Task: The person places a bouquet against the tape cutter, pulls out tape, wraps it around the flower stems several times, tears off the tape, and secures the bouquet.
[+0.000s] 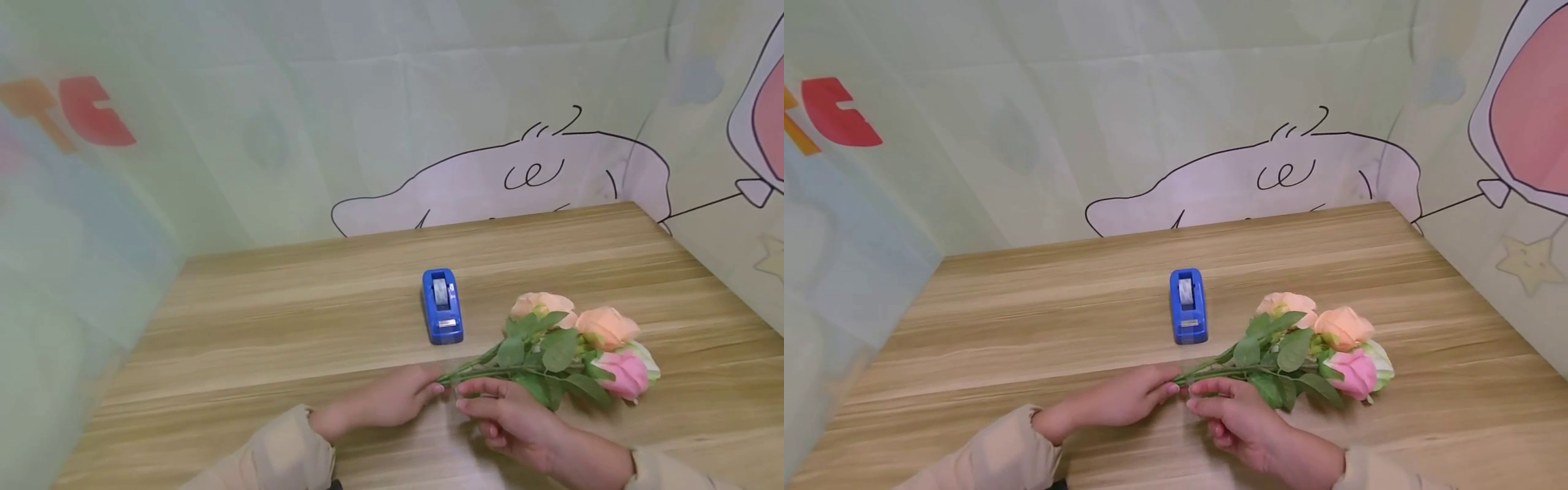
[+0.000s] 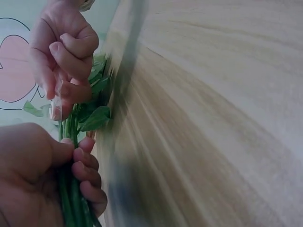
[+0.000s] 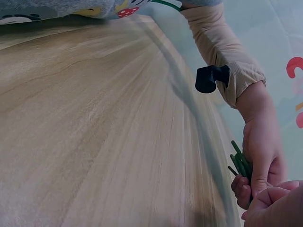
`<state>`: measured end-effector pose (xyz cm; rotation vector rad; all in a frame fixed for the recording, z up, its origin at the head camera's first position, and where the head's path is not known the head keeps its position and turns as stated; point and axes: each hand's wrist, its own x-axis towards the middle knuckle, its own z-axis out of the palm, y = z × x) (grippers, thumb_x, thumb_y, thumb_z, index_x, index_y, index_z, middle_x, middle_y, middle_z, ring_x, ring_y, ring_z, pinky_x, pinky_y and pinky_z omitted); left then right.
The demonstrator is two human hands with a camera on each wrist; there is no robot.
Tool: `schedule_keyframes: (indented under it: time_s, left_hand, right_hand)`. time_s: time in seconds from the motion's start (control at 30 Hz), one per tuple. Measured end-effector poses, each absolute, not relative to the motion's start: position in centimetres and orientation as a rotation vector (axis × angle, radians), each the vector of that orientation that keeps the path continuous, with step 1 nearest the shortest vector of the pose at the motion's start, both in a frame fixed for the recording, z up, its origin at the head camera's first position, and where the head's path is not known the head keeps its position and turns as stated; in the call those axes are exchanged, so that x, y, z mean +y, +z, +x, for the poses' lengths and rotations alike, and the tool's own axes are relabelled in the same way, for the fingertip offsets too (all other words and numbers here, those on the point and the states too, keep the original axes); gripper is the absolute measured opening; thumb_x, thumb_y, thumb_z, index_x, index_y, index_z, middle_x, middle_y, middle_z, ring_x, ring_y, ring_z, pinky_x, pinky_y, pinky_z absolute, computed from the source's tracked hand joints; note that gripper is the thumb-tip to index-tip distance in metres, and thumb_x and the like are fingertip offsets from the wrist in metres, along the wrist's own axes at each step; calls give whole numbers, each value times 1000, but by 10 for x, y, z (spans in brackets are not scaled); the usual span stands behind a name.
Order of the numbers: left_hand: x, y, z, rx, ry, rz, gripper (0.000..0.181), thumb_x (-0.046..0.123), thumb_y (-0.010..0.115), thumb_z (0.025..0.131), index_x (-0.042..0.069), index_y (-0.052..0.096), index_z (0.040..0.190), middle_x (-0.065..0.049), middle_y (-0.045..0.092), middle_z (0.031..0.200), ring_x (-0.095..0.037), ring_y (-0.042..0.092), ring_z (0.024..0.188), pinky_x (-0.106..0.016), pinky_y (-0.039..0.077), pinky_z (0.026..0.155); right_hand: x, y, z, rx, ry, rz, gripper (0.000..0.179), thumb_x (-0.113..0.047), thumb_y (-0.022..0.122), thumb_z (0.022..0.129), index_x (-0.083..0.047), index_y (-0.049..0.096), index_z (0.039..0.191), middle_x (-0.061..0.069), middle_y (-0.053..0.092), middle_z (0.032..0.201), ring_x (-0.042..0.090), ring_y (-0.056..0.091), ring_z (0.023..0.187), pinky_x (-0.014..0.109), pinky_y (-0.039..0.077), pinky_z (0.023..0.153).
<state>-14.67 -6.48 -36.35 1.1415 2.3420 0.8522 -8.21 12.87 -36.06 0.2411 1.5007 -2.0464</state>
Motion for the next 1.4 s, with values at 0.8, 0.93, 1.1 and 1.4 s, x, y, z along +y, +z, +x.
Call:
schedule_keyframes:
  time_s: [0.8, 0.93, 1.1, 1.4]
  left_hand:
    - [-64, -362, -139, 2238, 965, 1031, 18, 8, 47, 97, 9, 60, 84, 9, 40, 62, -1, 37, 55, -17, 37, 54]
    - [-63, -361, -136, 2236, 971, 986, 19, 8, 48, 96, 10, 60, 81, 10, 41, 62, -1, 38, 54, -17, 37, 53]
    - [-61, -359, -131, 2241, 954, 973, 20, 10, 49, 96, 10, 61, 79, 10, 40, 60, -1, 37, 53, -17, 37, 53]
    - [-62, -353, -129, 2188, 991, 927, 22, 12, 47, 97, 10, 61, 80, 9, 37, 58, -2, 34, 50, -18, 33, 49]
  right_hand:
    - [128, -366, -74, 1652, -2079, 254, 26, -1, 67, 80, -7, 48, 97, -3, 66, 74, 5, 40, 50, 17, 33, 46]
    - [129, -366, -74, 1671, -2088, 246, 27, 1, 67, 80, -13, 44, 78, -3, 67, 73, 4, 39, 49, 17, 31, 45]
    - [130, -364, -72, 1714, -2077, 276, 31, 1, 69, 78, -14, 44, 69, -3, 68, 73, 4, 37, 48, 17, 29, 44]
    - [130, -364, -71, 1803, -2033, 286, 31, -3, 72, 78, -14, 44, 68, -2, 68, 75, 6, 37, 49, 19, 30, 45]
